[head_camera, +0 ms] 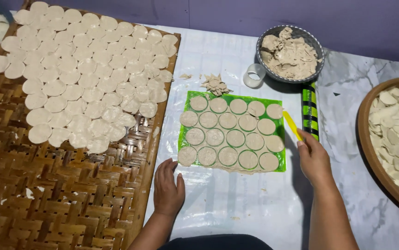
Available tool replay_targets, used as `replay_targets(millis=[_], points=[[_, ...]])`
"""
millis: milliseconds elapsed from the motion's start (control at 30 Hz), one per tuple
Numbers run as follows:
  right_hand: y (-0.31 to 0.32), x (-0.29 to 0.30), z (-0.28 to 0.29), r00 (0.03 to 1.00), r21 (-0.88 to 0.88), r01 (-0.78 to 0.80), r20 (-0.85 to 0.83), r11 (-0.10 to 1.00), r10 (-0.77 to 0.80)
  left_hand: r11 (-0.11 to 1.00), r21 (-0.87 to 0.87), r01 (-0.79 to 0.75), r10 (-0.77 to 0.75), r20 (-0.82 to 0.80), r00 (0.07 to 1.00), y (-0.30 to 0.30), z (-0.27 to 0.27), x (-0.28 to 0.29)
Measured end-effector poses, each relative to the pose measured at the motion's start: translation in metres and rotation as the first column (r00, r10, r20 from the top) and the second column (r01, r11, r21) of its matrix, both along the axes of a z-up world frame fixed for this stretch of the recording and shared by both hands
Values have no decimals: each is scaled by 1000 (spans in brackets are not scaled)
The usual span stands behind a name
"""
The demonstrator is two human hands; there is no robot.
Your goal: Cut and arrange dough circles from a rolled sheet onto a wooden tray.
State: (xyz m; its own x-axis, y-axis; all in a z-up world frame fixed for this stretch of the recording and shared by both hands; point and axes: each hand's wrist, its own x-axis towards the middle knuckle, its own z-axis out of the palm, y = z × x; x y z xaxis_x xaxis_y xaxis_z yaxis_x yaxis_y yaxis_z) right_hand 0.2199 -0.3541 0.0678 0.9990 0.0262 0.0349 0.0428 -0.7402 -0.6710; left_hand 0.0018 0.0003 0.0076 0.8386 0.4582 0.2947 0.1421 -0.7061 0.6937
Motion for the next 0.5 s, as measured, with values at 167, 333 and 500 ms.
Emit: replay_targets(millis=[167,333,500], points=[[-17,-71,24,987,-337,130,-47,932,-155,1000,11,6,-6,-8,1000,0,-3,0],[-26,-101,6,983,-577,147,-6,803,-184,999,33,4,-5,13,1000,-1,-9,-1],[-17,-101,-5,989,-639,110,-2,761,-145,997,73,0,-2,26,1000,0,-13,-1]])
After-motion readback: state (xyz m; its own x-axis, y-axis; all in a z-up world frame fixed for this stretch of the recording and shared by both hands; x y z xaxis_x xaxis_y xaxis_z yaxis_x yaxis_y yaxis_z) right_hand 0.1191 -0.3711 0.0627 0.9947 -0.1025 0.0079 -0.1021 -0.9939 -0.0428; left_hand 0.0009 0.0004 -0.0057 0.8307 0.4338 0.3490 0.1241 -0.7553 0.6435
